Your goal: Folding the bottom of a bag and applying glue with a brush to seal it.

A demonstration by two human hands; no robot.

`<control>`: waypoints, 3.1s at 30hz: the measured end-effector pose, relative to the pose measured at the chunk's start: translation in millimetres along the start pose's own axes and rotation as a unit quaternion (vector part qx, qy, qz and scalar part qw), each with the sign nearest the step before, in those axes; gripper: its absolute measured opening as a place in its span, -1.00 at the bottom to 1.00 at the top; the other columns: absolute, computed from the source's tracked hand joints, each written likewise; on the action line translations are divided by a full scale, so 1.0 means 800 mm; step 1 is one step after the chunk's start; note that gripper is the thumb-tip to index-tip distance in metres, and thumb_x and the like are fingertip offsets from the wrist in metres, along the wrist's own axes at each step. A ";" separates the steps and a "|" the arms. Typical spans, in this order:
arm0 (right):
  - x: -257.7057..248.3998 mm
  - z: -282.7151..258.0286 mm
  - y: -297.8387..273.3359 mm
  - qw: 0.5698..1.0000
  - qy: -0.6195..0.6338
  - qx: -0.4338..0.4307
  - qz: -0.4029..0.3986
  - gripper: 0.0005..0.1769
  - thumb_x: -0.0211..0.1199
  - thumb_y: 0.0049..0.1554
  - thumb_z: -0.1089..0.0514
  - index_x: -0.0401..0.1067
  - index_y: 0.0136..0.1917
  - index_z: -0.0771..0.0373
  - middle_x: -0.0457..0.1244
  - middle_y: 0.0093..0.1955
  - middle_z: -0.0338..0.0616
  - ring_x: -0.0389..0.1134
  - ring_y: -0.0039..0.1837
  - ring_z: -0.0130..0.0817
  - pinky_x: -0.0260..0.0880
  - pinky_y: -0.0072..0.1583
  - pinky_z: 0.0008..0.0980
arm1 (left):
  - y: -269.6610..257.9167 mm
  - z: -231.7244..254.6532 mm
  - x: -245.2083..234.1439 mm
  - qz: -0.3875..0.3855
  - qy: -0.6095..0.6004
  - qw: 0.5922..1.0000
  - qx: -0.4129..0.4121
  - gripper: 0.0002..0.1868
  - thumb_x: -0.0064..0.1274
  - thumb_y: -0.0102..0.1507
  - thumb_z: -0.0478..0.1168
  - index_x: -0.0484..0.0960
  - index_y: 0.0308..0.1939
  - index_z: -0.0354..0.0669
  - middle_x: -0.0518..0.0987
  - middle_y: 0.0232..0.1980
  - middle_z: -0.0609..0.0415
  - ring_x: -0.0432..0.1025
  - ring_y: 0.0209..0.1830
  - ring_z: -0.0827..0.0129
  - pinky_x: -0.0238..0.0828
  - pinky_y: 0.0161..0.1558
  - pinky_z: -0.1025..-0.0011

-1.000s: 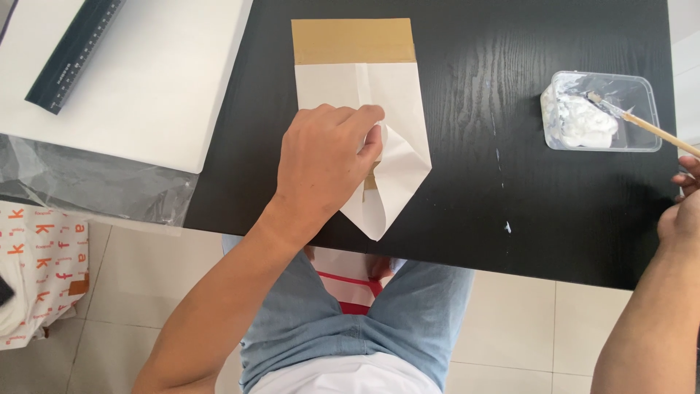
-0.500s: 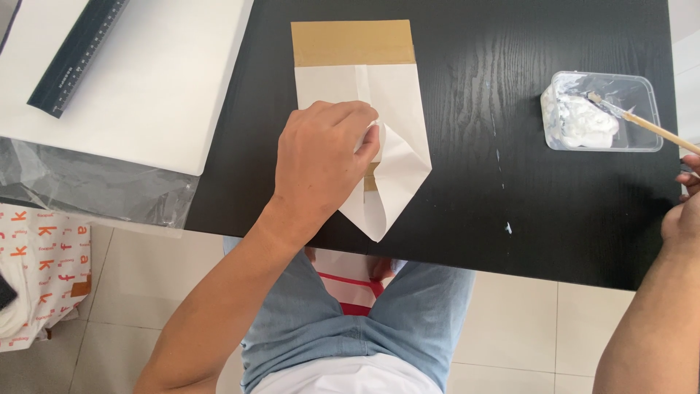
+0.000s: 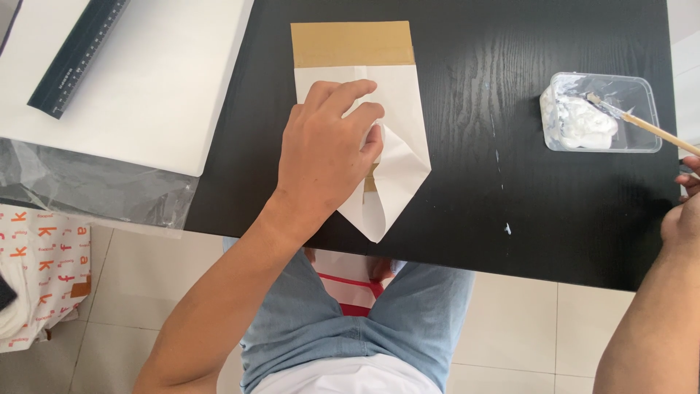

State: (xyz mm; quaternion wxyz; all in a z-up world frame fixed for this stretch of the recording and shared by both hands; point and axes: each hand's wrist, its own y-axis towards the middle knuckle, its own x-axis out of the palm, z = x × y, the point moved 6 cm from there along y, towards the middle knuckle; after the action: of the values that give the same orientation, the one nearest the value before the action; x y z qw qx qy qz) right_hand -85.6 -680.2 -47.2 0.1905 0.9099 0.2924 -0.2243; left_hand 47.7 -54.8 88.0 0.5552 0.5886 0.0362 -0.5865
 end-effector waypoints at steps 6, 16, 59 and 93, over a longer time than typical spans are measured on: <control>0.000 0.004 0.000 1.000 -0.002 0.002 0.001 -0.55 -0.21 0.41 -0.25 0.49 0.26 -0.25 0.33 0.23 -0.69 0.18 -0.03 -0.90 0.02 0.08 -0.67 | 0.002 -0.002 0.000 -0.003 -0.009 1.000 0.001 -0.97 0.24 0.22 -0.28 0.71 -0.32 -0.08 0.61 0.15 0.09 0.42 0.06 0.14 0.41 -0.37 0.23; 0.004 -0.004 -0.001 0.998 -0.013 -0.044 -0.035 -0.55 -0.24 0.45 -0.24 0.41 0.34 -0.17 0.27 0.33 -0.58 0.15 0.05 -0.82 0.00 0.10 -0.63 | 0.005 0.000 -0.002 -0.009 -0.015 1.000 0.002 -0.91 0.25 0.25 -0.28 0.74 -0.37 -0.14 0.61 0.17 0.07 0.41 0.09 0.15 0.46 -0.32 0.22; -0.002 -0.034 -0.046 0.984 0.105 0.085 -0.112 -0.56 0.05 0.38 -0.45 0.30 0.33 -0.22 0.28 0.18 -0.61 0.19 -0.13 -0.88 0.17 -0.09 -0.90 | 0.004 0.013 -0.019 -0.020 0.000 1.000 -0.001 -0.90 0.27 0.19 -0.29 0.71 -0.44 -0.09 0.53 0.29 0.12 0.37 0.13 0.10 0.38 -0.33 0.14; -0.005 -0.150 -0.170 0.969 0.054 -0.053 -0.233 -0.74 -0.13 0.66 0.12 0.28 0.45 0.26 0.29 0.13 -0.01 0.25 -0.08 -0.42 0.22 -0.05 -0.57 | -0.043 -0.008 -0.062 -0.183 -0.531 0.785 -0.261 -0.60 0.09 0.28 -0.21 0.60 0.21 -0.05 0.64 0.09 0.14 0.52 -0.08 0.52 0.53 -0.24 0.53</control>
State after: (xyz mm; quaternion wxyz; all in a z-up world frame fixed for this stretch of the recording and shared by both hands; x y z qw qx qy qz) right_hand -137.1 -522.0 24.9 0.1651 0.8158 0.5180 -0.1970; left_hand 12.9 -7.0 101.2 0.5015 -0.0005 -0.0059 -0.8651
